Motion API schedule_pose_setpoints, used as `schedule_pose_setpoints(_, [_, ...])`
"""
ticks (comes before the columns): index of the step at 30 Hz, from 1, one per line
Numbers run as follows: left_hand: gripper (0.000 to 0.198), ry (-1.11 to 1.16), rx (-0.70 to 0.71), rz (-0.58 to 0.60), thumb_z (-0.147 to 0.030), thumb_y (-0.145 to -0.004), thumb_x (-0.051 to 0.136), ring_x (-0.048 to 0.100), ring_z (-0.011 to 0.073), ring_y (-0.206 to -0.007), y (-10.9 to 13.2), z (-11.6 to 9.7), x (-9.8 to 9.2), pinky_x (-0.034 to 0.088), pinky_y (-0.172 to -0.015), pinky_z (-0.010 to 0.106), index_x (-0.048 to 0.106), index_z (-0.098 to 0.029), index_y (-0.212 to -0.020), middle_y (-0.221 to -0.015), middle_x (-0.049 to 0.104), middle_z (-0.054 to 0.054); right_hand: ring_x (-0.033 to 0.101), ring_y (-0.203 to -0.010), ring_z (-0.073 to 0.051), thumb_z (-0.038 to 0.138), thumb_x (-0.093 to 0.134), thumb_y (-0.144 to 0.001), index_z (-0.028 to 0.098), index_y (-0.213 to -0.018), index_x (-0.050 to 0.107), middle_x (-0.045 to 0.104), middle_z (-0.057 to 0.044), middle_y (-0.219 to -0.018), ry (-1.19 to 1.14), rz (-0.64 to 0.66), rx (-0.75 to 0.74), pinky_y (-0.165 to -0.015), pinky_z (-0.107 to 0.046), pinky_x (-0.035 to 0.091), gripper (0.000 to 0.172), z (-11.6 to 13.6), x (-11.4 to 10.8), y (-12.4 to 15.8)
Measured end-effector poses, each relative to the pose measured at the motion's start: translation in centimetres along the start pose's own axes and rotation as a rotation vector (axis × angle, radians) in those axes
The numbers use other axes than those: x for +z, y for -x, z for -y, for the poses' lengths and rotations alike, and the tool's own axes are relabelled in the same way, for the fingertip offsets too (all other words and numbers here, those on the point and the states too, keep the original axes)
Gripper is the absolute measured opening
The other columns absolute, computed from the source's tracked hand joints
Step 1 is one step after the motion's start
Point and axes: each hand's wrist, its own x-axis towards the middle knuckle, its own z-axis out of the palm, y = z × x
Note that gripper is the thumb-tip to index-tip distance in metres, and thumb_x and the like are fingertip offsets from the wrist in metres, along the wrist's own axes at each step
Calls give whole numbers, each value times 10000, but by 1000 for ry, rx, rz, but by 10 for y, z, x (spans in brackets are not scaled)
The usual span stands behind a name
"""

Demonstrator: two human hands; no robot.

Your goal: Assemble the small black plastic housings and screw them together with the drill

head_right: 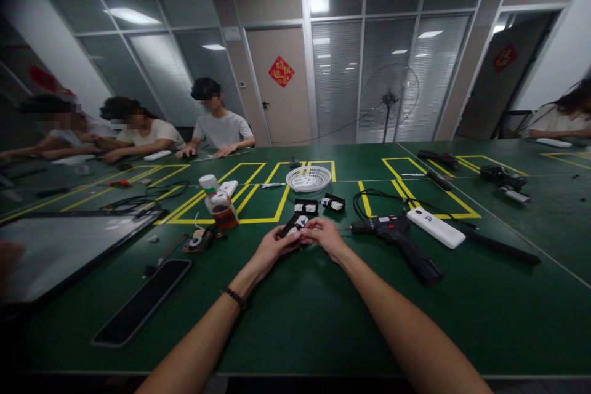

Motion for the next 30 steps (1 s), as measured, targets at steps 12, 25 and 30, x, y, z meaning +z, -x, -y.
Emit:
schedule_pose_setpoints(12, [549,9,-38,19,-284,-650,830,694,230,-892,5,-9,2,575,-844,366,602,-111,-1119,-1097,657,171,702,-681,-170,314,821,-625,147,-817,654,687,-27,-801,7,4,-11,-736,-334,578,305,2,2,2])
schedule_pose_setpoints(25, [622,-95,47,-19,-329,-629,839,678,240,-932,4,-4,-1,579,-810,357,580,-130,-1157,-1088,666,157,692,-717,-174,304,814,-640,138,-830,653,686,-39,-823,41,6,-14,-765,-362,576,299,-1,0,1])
schedule_pose_setpoints(30, [637,-131,61,-23,-357,-634,832,672,235,-943,3,-2,-2,575,-811,356,570,-140,-1173,-1117,657,148,696,-724,-181,316,818,-634,135,-833,652,688,-39,-824,41,7,-4,-762,-356,580,316,-1,0,1])
